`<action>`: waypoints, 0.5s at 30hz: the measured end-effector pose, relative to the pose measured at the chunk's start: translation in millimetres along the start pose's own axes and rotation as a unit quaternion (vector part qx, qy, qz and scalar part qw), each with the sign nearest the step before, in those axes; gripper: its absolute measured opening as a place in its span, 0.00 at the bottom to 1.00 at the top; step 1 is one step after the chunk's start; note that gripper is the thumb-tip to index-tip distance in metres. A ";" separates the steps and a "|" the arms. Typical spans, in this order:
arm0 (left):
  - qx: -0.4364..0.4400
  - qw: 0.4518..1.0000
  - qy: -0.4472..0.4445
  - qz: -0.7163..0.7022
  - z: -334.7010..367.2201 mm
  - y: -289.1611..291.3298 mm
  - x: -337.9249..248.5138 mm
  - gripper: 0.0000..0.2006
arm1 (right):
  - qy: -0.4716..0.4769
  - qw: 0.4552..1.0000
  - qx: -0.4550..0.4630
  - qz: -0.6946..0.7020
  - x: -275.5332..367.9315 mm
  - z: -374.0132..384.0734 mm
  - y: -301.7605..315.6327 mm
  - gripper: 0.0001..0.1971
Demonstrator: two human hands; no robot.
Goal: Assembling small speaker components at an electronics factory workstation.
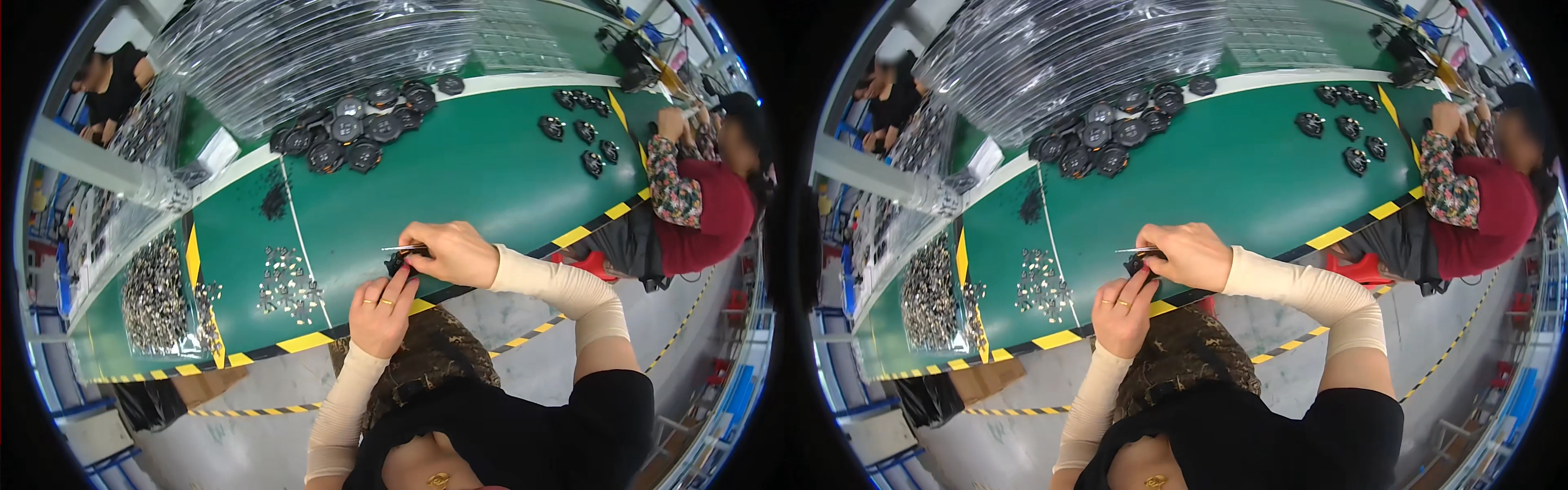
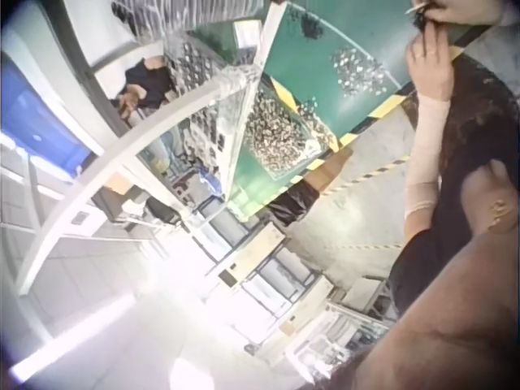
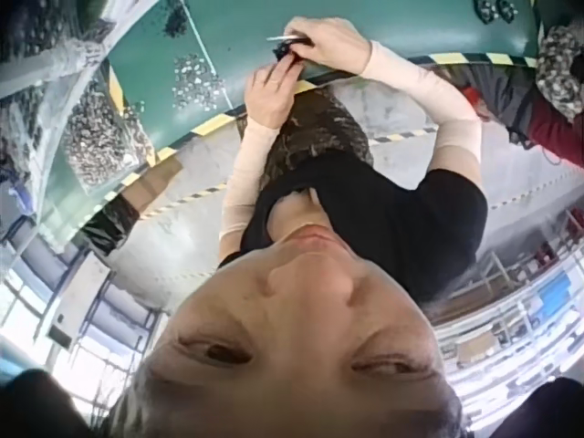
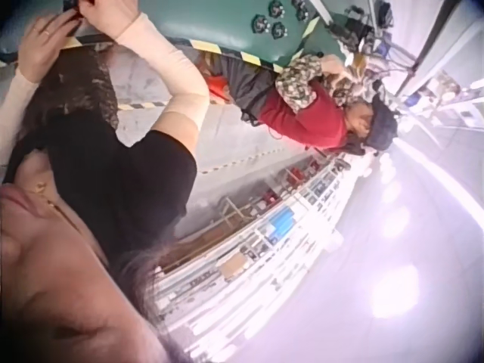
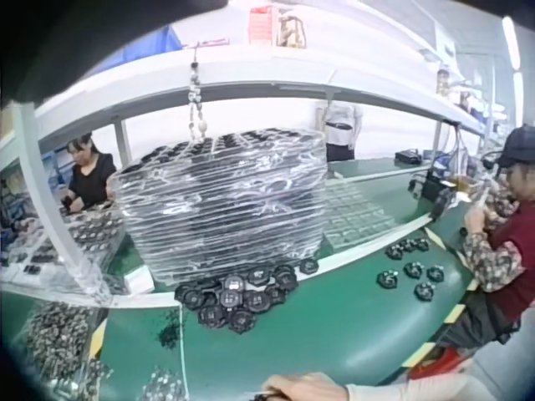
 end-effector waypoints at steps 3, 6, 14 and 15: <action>0.004 1.000 0.004 -0.017 -1.3 -2.2 -1.5 0.15 | -0.017 0.991 -0.124 -0.037 -20.7 4.8 32.0 0.09; -0.001 1.000 0.007 -0.024 -2.4 -0.2 -0.2 0.16 | -0.059 0.945 -0.286 -0.150 -84.6 20.0 94.6 0.08; -0.005 1.000 0.007 -0.027 -1.1 -4.3 -3.5 0.16 | -0.371 0.728 -0.354 -0.454 -272.5 -37.5 325.6 0.15; -0.003 1.000 0.009 -0.022 -0.6 -3.5 -2.8 0.16 | -0.394 0.719 -0.360 -0.446 -286.4 -46.1 334.5 0.16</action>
Point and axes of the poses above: each hand's wrist, its own z-axis towards the middle knuckle, its own y-axis out of the back of the hand, x = y × z, the point moved 1 cm from there along z, towards the middle knuckle, and after that the axes turned 10 degrees about -x, right-handed, at the moved point
